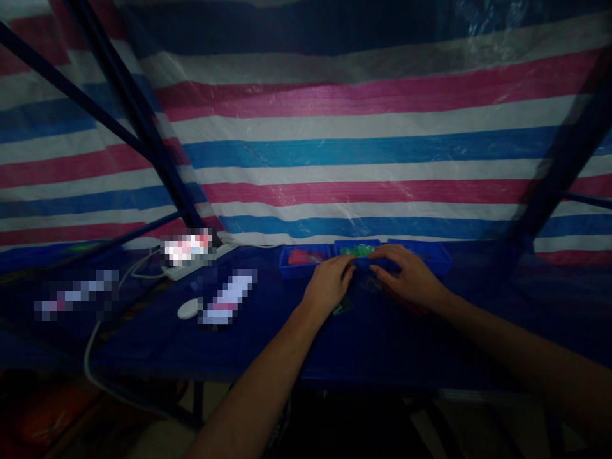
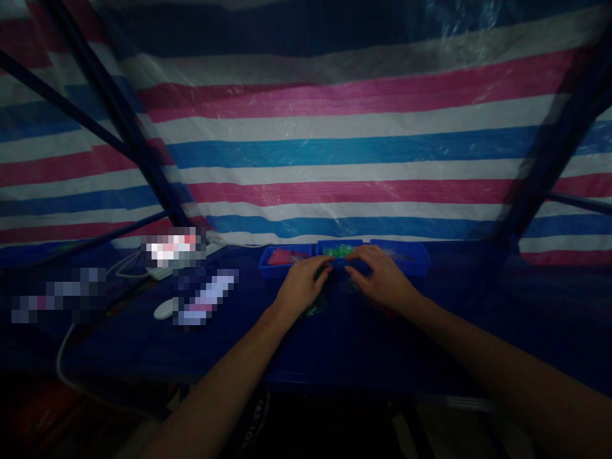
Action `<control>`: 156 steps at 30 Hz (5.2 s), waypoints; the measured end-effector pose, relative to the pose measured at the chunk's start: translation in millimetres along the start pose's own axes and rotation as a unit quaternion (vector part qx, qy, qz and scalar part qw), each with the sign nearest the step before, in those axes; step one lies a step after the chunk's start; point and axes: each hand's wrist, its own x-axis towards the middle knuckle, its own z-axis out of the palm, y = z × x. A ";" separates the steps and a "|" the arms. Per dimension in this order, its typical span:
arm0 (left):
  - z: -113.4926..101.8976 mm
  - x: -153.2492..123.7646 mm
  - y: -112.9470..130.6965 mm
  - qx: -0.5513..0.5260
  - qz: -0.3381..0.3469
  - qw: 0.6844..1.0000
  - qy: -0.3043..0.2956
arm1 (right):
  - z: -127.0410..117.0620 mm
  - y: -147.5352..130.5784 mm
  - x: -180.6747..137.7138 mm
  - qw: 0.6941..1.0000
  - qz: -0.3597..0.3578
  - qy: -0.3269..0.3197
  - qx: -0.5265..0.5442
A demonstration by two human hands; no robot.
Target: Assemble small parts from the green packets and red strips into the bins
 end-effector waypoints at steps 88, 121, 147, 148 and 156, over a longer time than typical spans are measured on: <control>6.4 4.7 3.9 -0.240 -0.101 0.963 0.073 | 0.8 -11.4 -0.3 0.980 0.037 -0.040 0.191; -12.7 -3.2 7.2 0.112 -0.054 0.991 0.039 | 7.9 -7.2 0.1 0.985 -0.134 -0.099 -0.048; -21.6 1.1 14.0 0.059 -0.051 0.994 0.077 | 21.1 -54.7 -6.3 0.944 -0.207 -0.257 0.023; -22.7 1.5 15.5 0.047 -0.049 0.994 0.082 | 23.9 -57.6 -5.0 0.939 -0.216 -0.265 0.028; -25.1 2.1 18.3 0.028 -0.048 0.994 0.096 | 24.3 -61.9 -4.1 0.923 -0.219 -0.312 0.046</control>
